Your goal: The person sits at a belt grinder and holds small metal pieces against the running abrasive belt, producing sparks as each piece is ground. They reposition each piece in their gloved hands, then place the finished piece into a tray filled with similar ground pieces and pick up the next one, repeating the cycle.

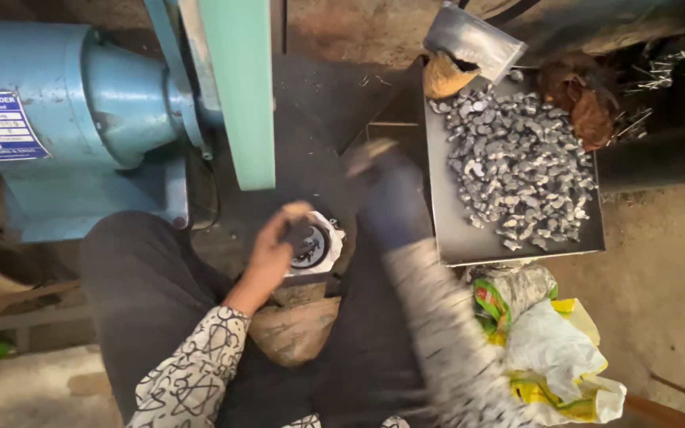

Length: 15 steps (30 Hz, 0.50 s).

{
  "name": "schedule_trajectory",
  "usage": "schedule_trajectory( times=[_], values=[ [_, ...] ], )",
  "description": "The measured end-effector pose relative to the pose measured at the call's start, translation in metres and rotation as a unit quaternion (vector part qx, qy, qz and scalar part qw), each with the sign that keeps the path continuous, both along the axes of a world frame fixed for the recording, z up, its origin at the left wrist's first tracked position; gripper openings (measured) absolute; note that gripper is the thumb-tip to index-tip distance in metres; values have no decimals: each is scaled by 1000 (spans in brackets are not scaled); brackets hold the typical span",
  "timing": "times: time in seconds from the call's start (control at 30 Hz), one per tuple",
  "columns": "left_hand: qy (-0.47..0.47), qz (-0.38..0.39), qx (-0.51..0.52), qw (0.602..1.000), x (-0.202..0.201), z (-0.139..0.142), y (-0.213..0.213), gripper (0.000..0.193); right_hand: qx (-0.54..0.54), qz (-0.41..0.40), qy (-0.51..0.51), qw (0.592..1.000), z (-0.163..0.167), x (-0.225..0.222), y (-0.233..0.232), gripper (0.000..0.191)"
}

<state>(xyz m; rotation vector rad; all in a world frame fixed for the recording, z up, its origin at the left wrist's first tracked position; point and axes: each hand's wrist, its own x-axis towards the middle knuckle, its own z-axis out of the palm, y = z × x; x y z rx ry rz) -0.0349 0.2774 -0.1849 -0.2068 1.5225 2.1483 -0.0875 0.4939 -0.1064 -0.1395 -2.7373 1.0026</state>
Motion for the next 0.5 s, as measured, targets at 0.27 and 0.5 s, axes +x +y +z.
schedule_trajectory(
  times=[0.27, 0.5],
  values=[
    [-86, 193, 28, 977, 4, 22, -23, 21, -216, 61, -250, 942, -38, 71, -87, 25],
    [-150, 110, 119, 975, -8, 43, -36, 21, -734, 50, -421, 531, -23, 52, -98, 12]
  ],
)
